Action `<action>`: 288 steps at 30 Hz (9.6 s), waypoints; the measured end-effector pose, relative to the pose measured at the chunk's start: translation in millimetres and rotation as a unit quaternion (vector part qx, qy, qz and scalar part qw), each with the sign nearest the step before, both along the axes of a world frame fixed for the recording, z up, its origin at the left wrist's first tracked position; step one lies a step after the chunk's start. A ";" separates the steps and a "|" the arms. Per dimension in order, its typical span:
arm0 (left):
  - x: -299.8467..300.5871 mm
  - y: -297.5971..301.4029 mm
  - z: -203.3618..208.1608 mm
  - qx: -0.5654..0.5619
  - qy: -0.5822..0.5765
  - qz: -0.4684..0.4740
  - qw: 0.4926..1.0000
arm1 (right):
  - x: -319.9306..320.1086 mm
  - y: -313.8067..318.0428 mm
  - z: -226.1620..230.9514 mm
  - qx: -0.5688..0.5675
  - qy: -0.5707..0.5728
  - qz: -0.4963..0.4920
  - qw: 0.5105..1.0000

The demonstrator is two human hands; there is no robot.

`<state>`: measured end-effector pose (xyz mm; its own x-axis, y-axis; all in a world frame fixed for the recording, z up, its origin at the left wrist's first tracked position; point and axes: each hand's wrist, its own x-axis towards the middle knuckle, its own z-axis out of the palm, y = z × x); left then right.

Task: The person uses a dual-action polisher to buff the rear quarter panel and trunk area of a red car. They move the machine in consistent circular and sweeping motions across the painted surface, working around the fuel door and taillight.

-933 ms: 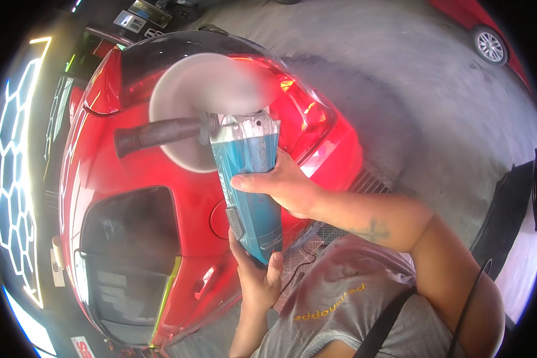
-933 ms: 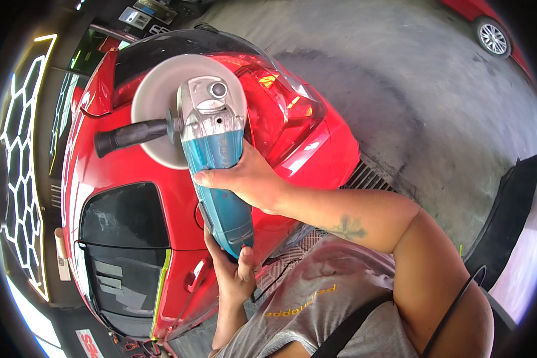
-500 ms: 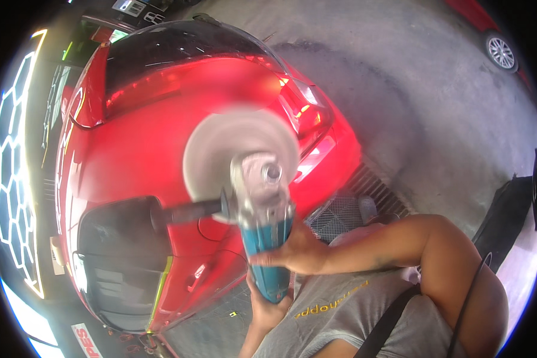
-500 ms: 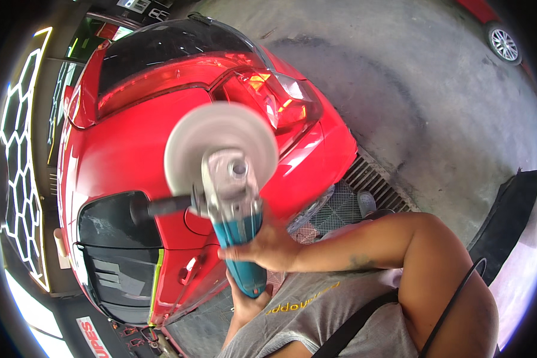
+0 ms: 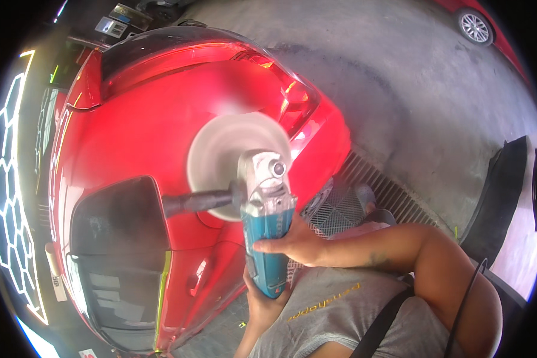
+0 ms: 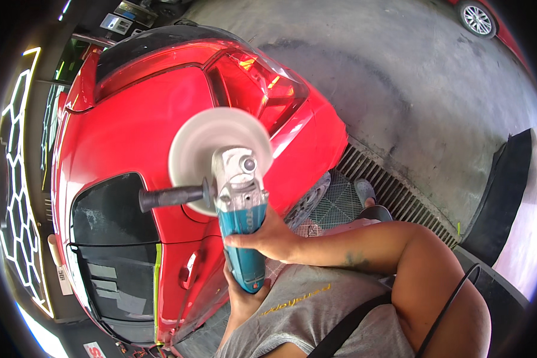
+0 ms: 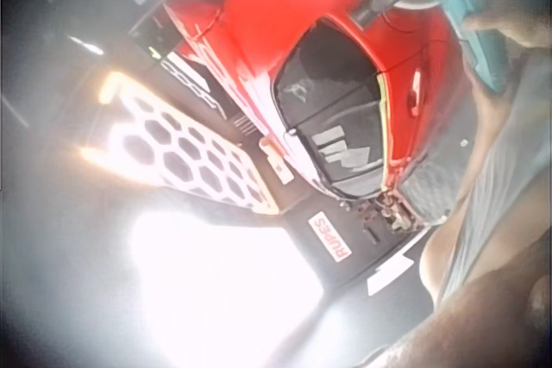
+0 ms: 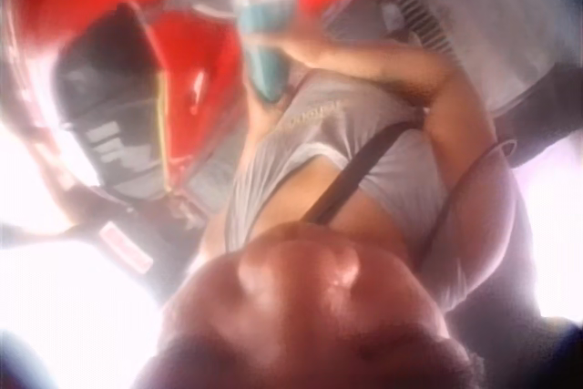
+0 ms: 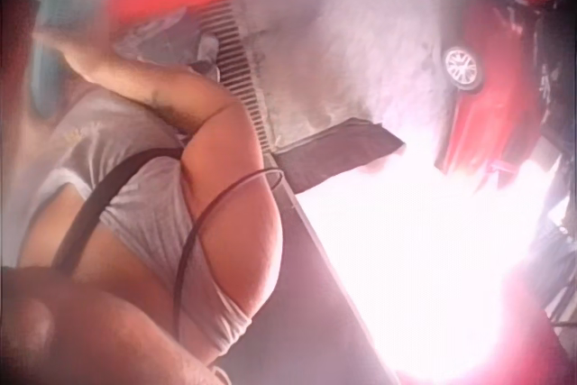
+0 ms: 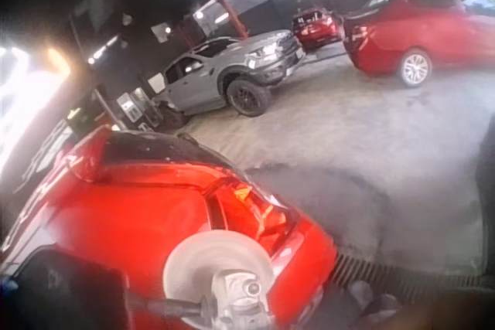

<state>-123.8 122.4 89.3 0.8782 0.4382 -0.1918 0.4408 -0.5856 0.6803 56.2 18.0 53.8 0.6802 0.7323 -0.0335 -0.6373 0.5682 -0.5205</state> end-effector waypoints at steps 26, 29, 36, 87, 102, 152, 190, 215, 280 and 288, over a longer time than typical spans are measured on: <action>61.4 -48.0 47.0 0.026 -0.072 0.099 0.992 | 91.4 21.6 64.1 0.013 -0.160 0.001 0.987; 82.8 -58.2 60.0 0.029 -0.061 0.099 0.993 | 106.7 19.1 73.7 0.017 -0.113 0.011 0.993; 159.8 -72.1 77.4 -0.094 -0.100 0.081 0.987 | 186.3 -14.3 119.3 0.018 -0.084 0.003 0.996; -56.5 108.7 49.3 -0.041 -0.175 0.024 0.984 | -14.6 135.1 109.6 0.032 -0.177 -0.055 0.982; -60.4 109.3 22.7 0.011 0.008 -0.113 0.994 | -33.5 52.2 3.0 -0.015 -0.032 0.145 0.989; -75.7 118.7 8.6 -0.126 -0.121 0.053 0.983 | -68.4 136.8 45.4 0.032 -0.110 -0.005 0.993; 236.6 9.3 82.4 -0.495 -0.355 0.082 0.789 | 160.6 -41.2 47.7 -0.015 -0.268 0.160 0.950; 303.0 2.6 174.6 -0.567 -0.454 0.035 0.686 | 211.5 -101.3 222.7 -0.382 -0.416 0.131 0.815; 216.7 53.0 16.8 -0.339 -0.160 -0.175 0.910 | 63.6 -79.3 -53.9 -0.482 -0.271 0.004 0.833; 163.5 74.9 -13.6 -0.376 -0.180 -0.142 0.898 | 0.5 -33.8 -69.7 -0.451 -0.311 -0.032 0.836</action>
<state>39.7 197.3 75.7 0.9984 0.0520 -0.0207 0.0184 0.0441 0.9989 56.7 -15.9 -15.9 0.8086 0.5612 -0.1765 -0.0664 -0.2110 -0.9752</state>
